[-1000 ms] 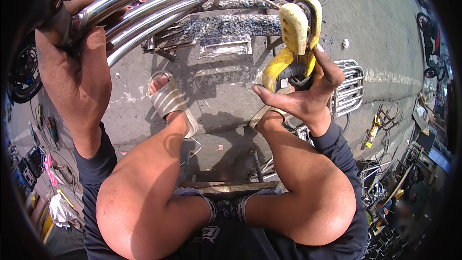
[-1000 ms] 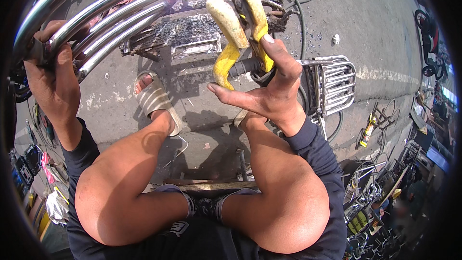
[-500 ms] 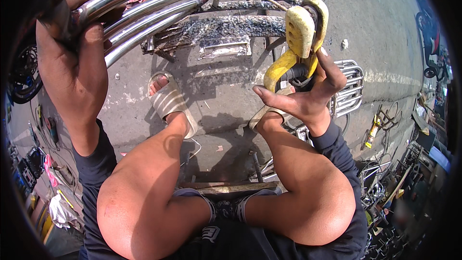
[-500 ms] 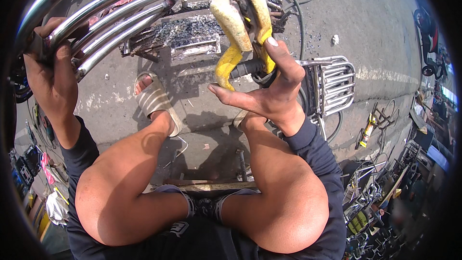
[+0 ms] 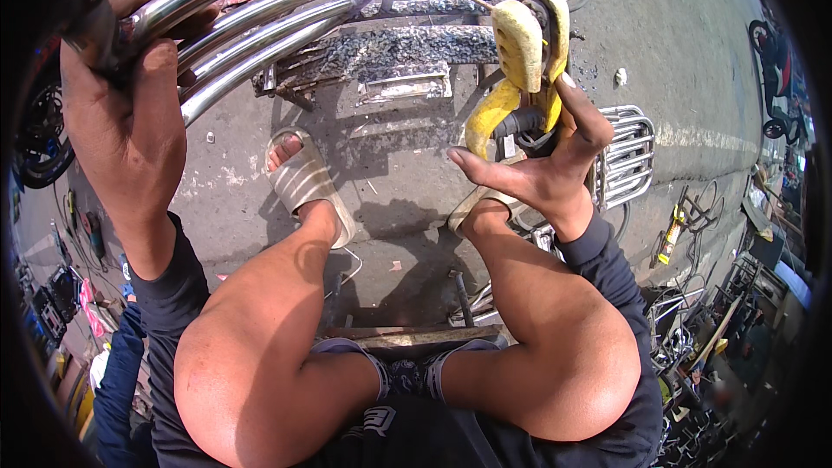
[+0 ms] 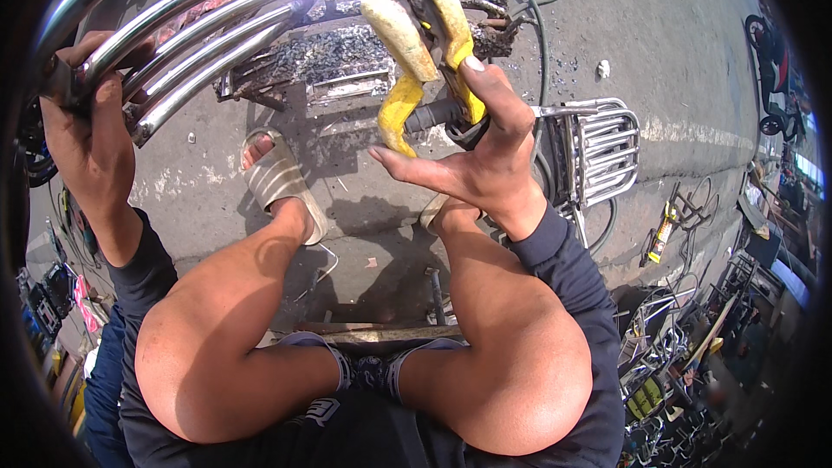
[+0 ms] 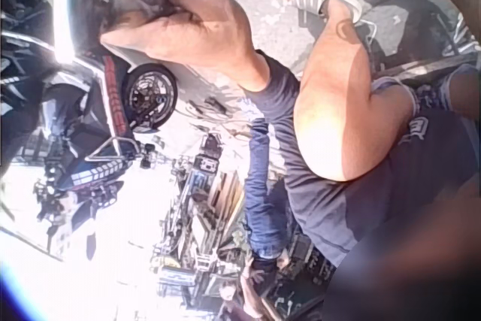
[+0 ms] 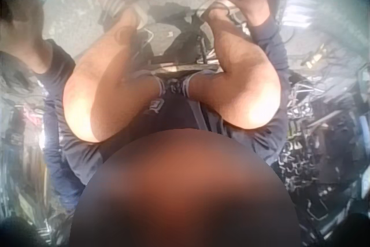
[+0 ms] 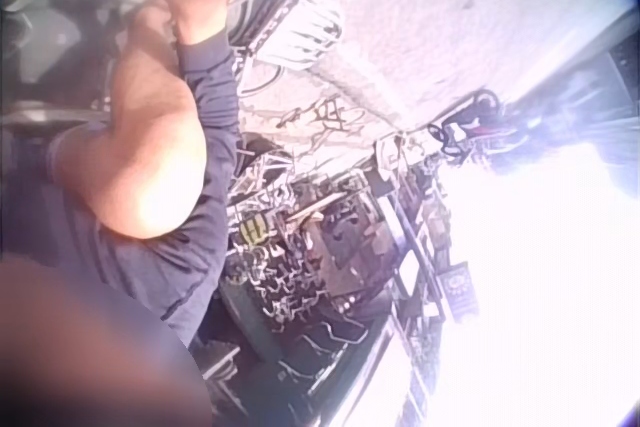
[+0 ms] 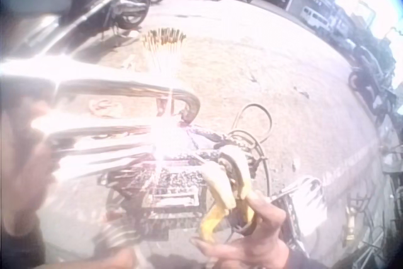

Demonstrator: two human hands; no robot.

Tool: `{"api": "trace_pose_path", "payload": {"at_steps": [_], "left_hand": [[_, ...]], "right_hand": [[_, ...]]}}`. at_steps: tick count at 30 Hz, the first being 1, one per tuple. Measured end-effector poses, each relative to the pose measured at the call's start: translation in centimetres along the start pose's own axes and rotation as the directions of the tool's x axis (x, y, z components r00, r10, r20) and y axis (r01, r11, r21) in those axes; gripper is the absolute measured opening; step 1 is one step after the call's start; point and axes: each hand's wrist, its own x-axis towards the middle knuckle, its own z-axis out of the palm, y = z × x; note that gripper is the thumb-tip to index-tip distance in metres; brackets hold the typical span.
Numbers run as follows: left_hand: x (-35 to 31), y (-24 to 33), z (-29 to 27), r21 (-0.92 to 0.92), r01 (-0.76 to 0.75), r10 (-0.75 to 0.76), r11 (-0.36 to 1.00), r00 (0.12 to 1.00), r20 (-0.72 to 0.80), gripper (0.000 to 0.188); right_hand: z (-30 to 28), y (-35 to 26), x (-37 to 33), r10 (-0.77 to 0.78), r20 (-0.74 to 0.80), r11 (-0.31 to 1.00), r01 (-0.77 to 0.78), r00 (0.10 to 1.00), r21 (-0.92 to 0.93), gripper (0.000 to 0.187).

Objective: The person welds a chrome metal frame using a handheld welding torch, then uses a curved metal bar to tap and inspect the welds. The person repeats this process on a second frame.

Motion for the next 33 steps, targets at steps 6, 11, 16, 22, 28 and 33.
{"api": "trace_pose_path", "payload": {"at_steps": [6,11,16,22,28,33], "left_hand": [[-0.1,-0.3,0.3,-0.068,-0.012,0.01,0.998,1.0,-0.028,0.034],[-0.2,-0.4,0.4,-0.105,0.025,-0.029,0.994,0.999,-0.04,0.035],[0.1,-0.6,0.4,-0.105,-0.022,0.015,0.994,0.998,-0.068,0.033],[0.3,-1.4,0.3,-0.247,0.16,-0.176,0.956,0.983,-0.047,0.032],[1.2,-3.8,0.0,-0.25,0.148,-0.157,0.957,0.987,-0.018,0.032],[1.3,-4.9,-0.3,-0.302,0.243,-0.254,0.922,0.967,0.004,0.032]], "right_hand": [[-0.1,0.0,-0.4,0.023,0.098,0.998,-0.017,0.995,-0.06,0.125],[0.0,0.4,-0.8,0.023,0.079,0.997,-0.018,0.997,-0.072,0.123],[0.5,1.2,-0.9,-0.003,-0.036,0.998,0.001,0.999,-0.064,0.117],[0.3,1.7,-0.6,-0.027,-0.048,0.998,0.025,0.998,-0.053,0.117],[0.5,1.5,0.1,-0.048,-0.022,0.997,0.047,0.999,-0.057,0.115],[0.8,1.1,0.5,-0.044,-0.014,0.999,0.044,0.999,0.015,0.114]]}}
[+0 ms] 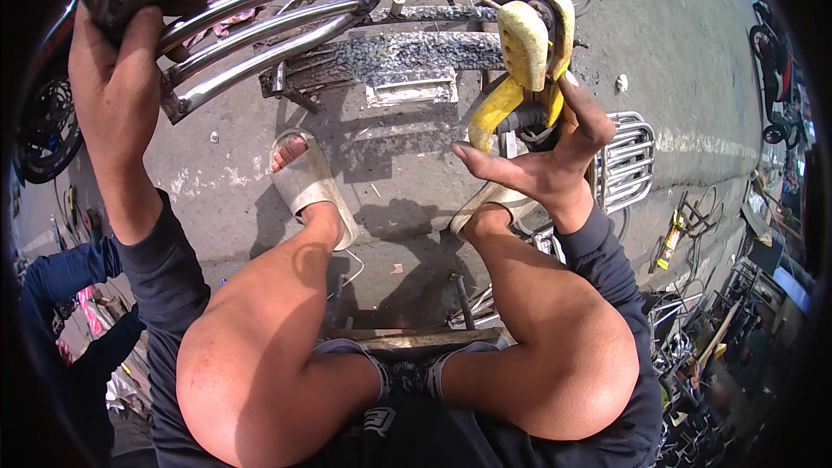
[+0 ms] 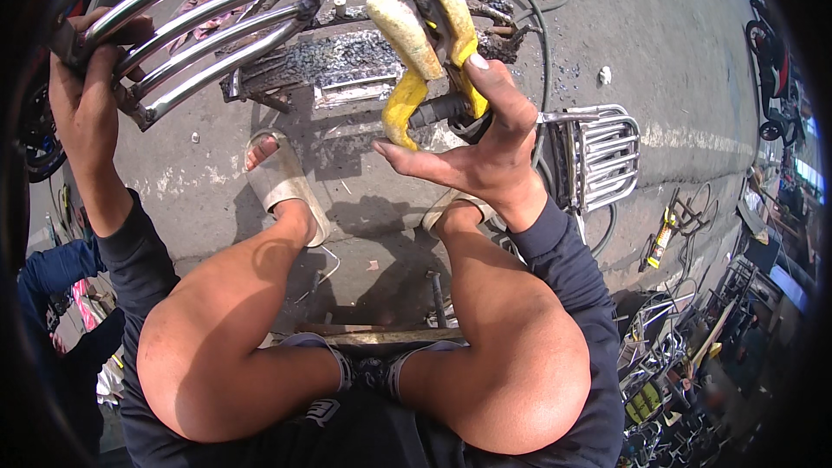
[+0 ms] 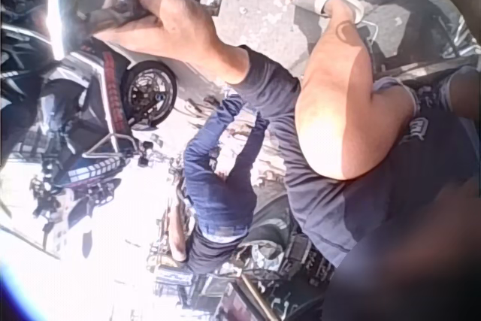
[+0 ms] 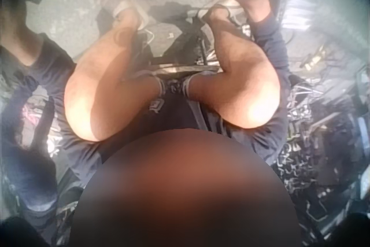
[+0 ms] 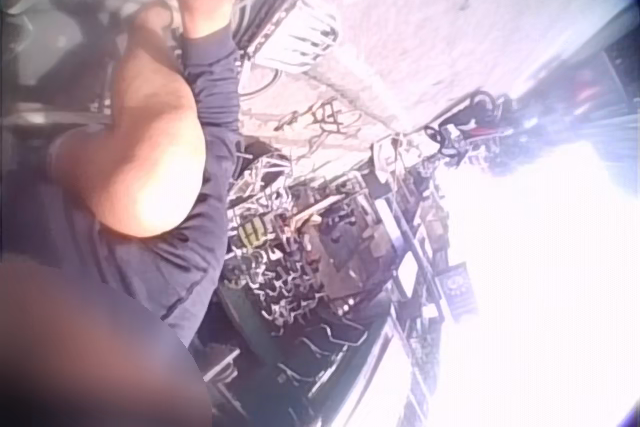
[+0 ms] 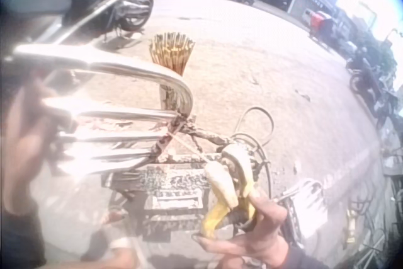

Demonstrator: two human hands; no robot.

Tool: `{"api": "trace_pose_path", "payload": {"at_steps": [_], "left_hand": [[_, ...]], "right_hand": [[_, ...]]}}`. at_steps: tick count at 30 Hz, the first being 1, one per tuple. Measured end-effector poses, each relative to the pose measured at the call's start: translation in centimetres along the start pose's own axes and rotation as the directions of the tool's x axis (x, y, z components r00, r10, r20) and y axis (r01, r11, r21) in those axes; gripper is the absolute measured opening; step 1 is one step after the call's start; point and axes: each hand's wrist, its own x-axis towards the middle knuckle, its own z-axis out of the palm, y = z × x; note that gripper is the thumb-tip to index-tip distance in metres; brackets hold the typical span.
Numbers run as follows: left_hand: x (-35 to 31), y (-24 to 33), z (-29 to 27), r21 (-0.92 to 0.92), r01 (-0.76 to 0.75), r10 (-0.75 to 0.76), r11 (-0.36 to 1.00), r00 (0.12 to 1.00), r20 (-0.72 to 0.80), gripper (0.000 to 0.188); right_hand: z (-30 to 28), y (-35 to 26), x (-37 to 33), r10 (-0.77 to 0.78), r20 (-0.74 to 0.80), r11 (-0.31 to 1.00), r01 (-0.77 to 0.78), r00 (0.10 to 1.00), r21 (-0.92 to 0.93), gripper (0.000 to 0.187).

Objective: The person welds a chrome metal frame using a handheld welding torch, then uses a curved metal bar to tap and inspect the welds. The person repeats this process on a second frame.

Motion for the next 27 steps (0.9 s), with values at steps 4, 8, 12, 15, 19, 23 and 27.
{"api": "trace_pose_path", "payload": {"at_steps": [4,8,12,15,19,23,27], "left_hand": [[-0.01,0.08,0.07,0.094,-0.04,0.04,0.995,0.999,0.002,0.032],[-0.01,0.17,0.31,0.072,-0.053,0.054,0.996,0.998,-0.019,0.033],[-0.06,0.15,0.3,0.118,-0.075,0.077,0.99,0.997,-0.013,0.034],[-0.16,0.13,0.23,0.14,-0.002,0.007,0.99,0.999,-0.038,0.034],[-0.17,0.1,0.29,0.092,-0.03,0.032,0.995,0.999,-0.023,0.034],[-0.09,0.13,0.37,0.066,-0.044,0.045,0.997,0.999,-0.015,0.034],[-0.06,0.34,0.22,0.073,-0.058,0.058,0.996,0.998,0.001,0.032]], "right_hand": [[-0.03,-0.24,0.34,0.004,0.01,1.0,-0.004,1.0,-0.028,0.114],[0.12,-0.4,0.62,-0.002,0.015,0.999,0.003,1.0,-0.039,0.113],[0.27,-0.5,0.64,0.0,0.018,0.999,0.001,1.0,-0.035,0.112],[0.33,-0.38,0.56,0.001,0.019,1.0,0.0,1.0,-0.022,0.112],[0.46,-0.19,0.41,-0.004,0.07,0.999,0.007,0.998,-0.037,0.117],[0.46,-0.2,0.27,0.013,0.035,1.0,-0.012,0.999,-0.013,0.113],[0.68,-0.01,0.13,0.005,-0.011,0.999,-0.006,1.0,-0.038,0.113]]}}
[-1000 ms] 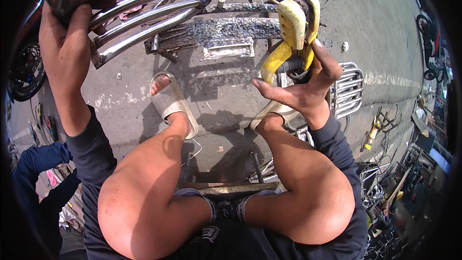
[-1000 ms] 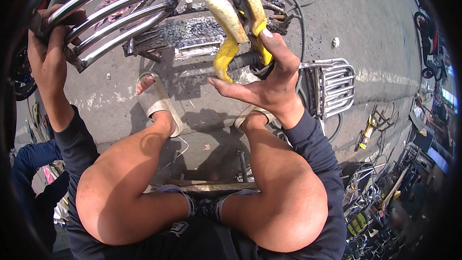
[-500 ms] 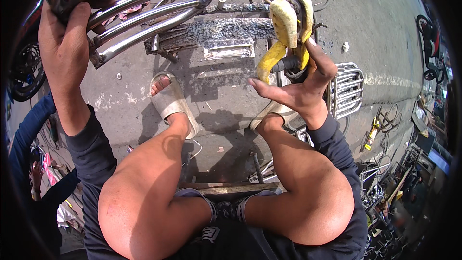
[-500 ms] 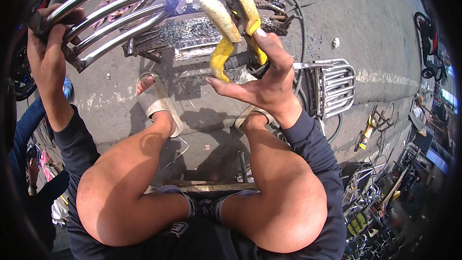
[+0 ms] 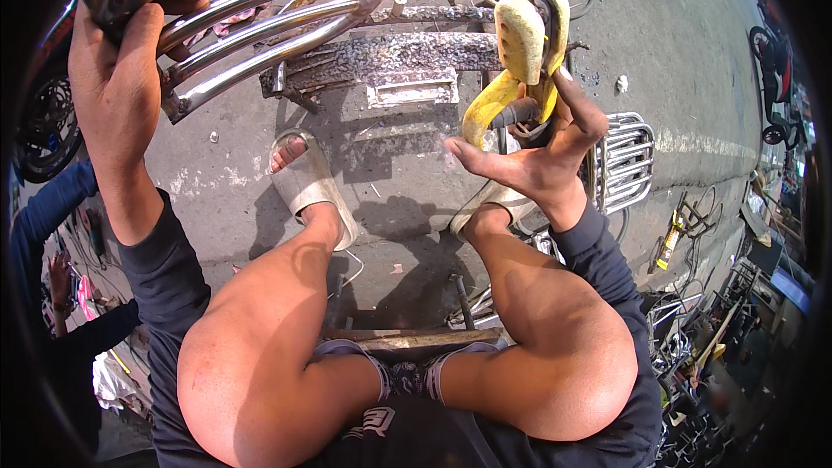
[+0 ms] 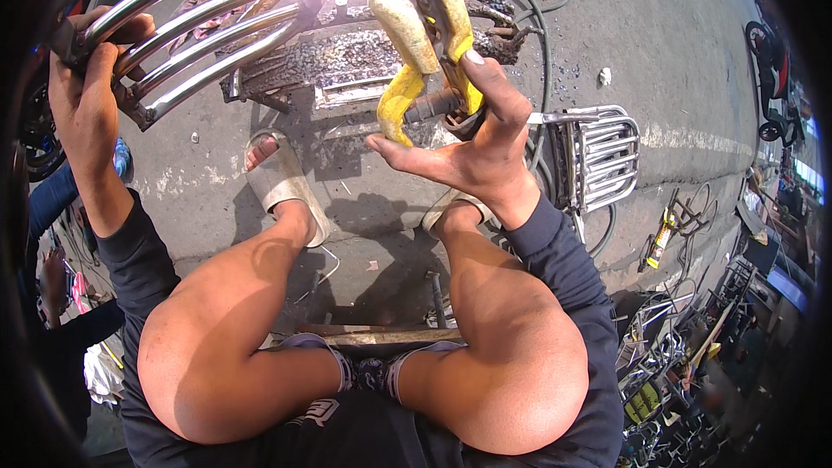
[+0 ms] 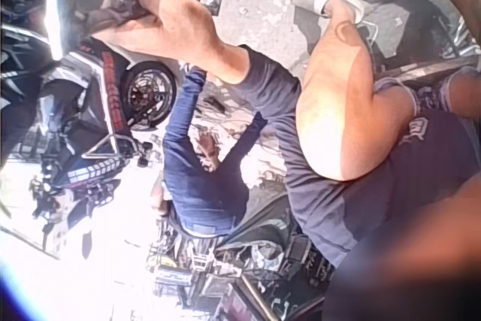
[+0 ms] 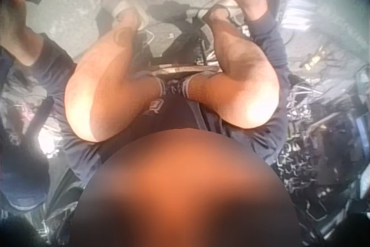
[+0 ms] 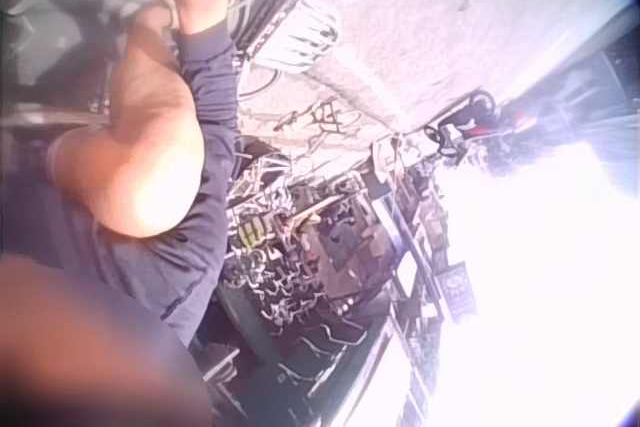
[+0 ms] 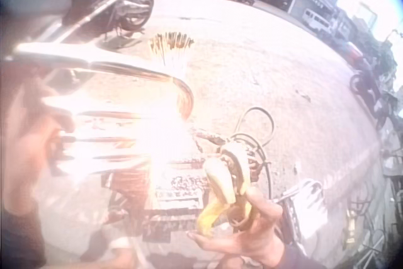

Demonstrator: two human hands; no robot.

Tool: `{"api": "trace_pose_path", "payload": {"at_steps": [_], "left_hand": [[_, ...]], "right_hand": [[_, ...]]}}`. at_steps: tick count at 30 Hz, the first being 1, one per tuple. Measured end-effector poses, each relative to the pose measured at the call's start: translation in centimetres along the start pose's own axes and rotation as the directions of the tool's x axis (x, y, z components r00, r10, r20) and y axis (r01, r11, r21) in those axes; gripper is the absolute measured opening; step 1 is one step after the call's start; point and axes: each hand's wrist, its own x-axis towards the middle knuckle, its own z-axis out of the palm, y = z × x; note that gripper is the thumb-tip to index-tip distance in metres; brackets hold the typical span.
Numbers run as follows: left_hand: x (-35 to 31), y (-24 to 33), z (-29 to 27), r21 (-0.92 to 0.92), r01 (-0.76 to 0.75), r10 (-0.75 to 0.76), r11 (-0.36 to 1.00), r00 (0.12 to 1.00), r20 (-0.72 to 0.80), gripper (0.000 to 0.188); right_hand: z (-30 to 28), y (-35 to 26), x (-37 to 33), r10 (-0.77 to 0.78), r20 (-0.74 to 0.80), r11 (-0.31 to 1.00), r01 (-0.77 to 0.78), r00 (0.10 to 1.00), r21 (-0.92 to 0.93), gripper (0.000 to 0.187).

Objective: The person welds a chrome metal frame using a handheld welding torch, then uses a curved metal bar to tap and inspect the welds. The person repeats this process on a second frame.

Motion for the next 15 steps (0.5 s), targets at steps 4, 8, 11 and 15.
{"api": "trace_pose_path", "payload": {"at_steps": [4,8,11,15], "left_hand": [[0.11,0.14,-0.25,0.017,0.071,-0.071,0.997,0.997,-0.017,0.031],[0.15,0.02,-0.26,0.081,0.082,-0.08,0.993,0.996,-0.032,0.03],[-0.08,0.07,-0.13,0.124,0.094,-0.084,0.988,0.993,-0.081,0.03],[0.6,0.23,0.07,0.135,0.097,-0.086,0.986,0.993,-0.086,0.031]], "right_hand": [[0.17,0.24,-0.16,-0.022,-0.022,1.0,0.021,1.0,-0.013,0.115],[-0.07,-0.03,-0.26,-0.014,0.022,1.0,0.014,1.0,-0.004,0.115],[-0.01,-0.12,-0.11,-0.017,0.024,1.0,0.017,1.0,0.016,0.114],[0.17,-0.09,0.16,-0.015,0.002,1.0,0.015,1.0,-0.019,0.114]]}}
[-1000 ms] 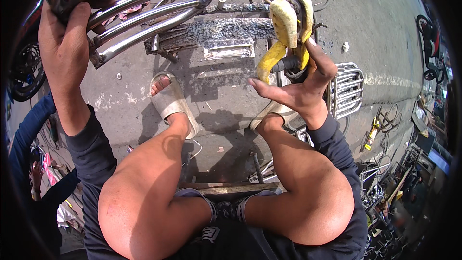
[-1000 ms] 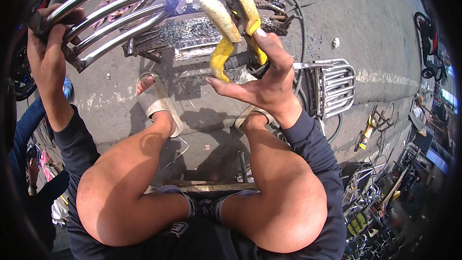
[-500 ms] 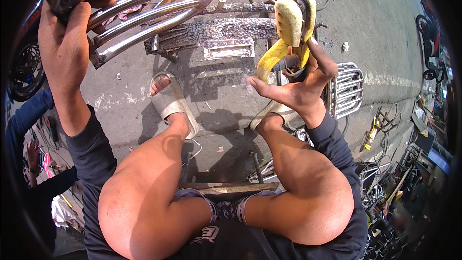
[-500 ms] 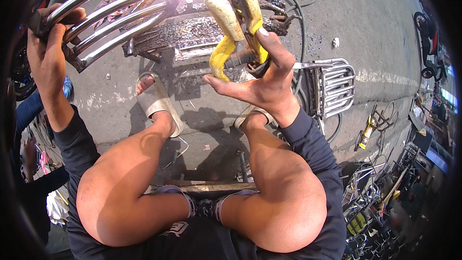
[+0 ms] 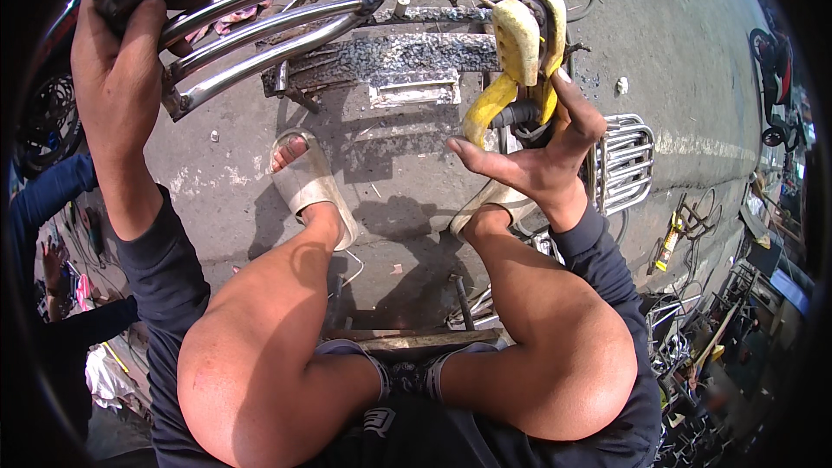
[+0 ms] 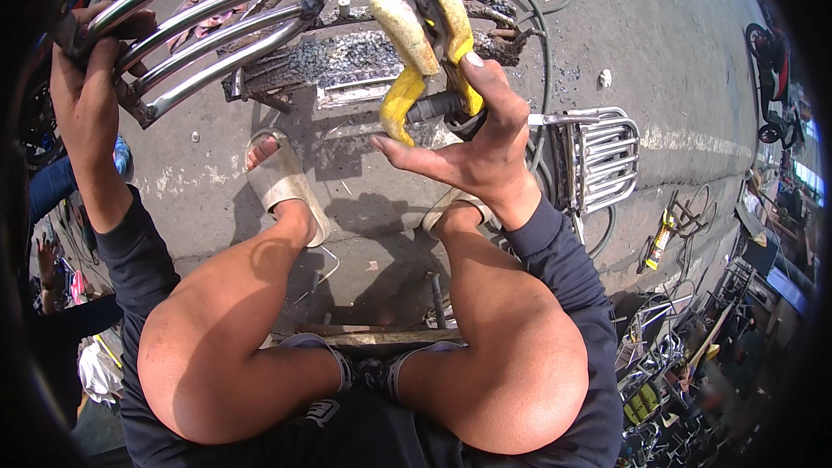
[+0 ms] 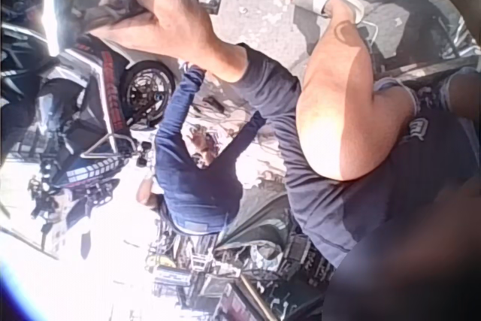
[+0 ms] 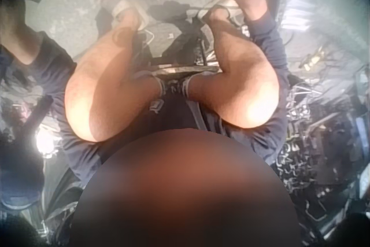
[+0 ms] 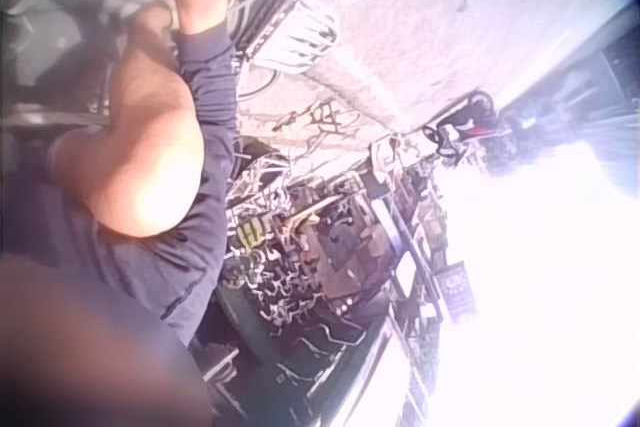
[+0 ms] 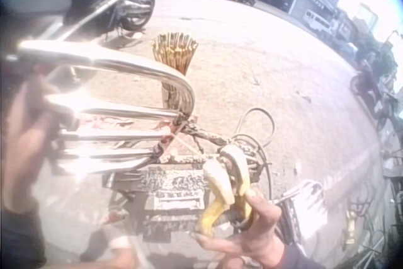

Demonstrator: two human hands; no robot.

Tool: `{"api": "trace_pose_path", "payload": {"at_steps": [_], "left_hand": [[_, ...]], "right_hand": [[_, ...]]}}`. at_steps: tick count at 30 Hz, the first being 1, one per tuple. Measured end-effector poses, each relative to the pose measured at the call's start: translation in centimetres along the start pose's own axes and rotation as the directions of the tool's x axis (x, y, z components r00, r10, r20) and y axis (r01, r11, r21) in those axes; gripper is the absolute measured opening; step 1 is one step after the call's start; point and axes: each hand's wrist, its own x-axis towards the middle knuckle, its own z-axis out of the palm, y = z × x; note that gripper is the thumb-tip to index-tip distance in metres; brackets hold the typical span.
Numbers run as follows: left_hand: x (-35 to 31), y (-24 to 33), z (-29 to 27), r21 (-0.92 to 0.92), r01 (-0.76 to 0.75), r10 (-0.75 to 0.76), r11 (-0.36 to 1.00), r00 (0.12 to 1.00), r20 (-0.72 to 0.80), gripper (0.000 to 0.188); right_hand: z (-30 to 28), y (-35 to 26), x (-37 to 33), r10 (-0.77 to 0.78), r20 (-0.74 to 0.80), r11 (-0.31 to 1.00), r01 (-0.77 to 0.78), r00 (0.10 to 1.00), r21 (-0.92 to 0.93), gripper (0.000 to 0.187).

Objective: The person welds a chrome metal frame using a handheld welding torch, then uses a curved metal bar to tap and inspect the welds. The person repeats this process on a second frame.

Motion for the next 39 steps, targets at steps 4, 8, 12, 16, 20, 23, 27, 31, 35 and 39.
{"api": "trace_pose_path", "payload": {"at_steps": [4,8,12,16,20,23,27,31,35,39], "left_hand": [[2.1,-0.2,0.6,-0.37,-0.34,0.401,0.865,0.91,0.101,0.08],[1.5,-0.7,0.5,-0.346,-0.141,0.183,0.928,0.979,0.092,0.06],[-0.4,-1.4,-0.4,-0.123,0.048,-0.04,0.991,0.997,0.069,0.032],[-0.4,-0.9,-0.4,-0.125,0.043,-0.035,0.991,0.997,0.068,0.033],[0.3,2.0,0.2,-0.178,0.018,-0.008,0.984,0.998,0.059,0.044],[0.8,4.3,0.6,-0.261,-0.027,0.038,0.965,0.999,0.039,0.067],[2.0,4.5,1.2,-0.412,-0.184,0.228,0.893,0.972,0.061,0.073],[1.3,2.5,1.0,-0.461,-0.219,0.248,0.86,0.969,0.002,0.069],[1.6,0.7,1.2,-0.427,-0.332,0.363,0.841,0.932,-0.01,0.068],[0.8,-0.1,0.5,-0.249,-0.173,0.192,0.953,0.98,0.053,0.049]], "right_hand": [[0.0,-0.1,0.1,0.008,0.012,1.0,-0.008,1.0,0.018,0.113],[0.2,-0.3,0.1,0.026,0.02,0.999,-0.027,0.999,0.04,0.111],[0.2,-0.4,0.3,0.019,0.023,0.999,-0.02,1.0,0.038,0.109],[0.1,-0.3,0.3,0.002,0.017,1.0,-0.002,1.0,0.022,0.109],[0.2,0.0,-0.2,0.004,0.014,1.0,-0.004,1.0,0.004,0.112],[0.7,0.5,-0.7,0.01,-0.045,1.0,-0.009,0.999,0.023,0.115],[0.0,0.3,-1.1,0.012,0.011,0.992,-0.011,1.0,-0.125,0.117],[0.2,0.2,-0.7,0.003,-0.007,0.999,-0.003,1.0,-0.042,0.115],[0.3,-0.1,-0.2,0.021,0.02,0.999,-0.022,1.0,0.037,0.111],[0.3,0.0,0.0,0.007,0.024,1.0,-0.007,1.0,0.023,0.111]]}}
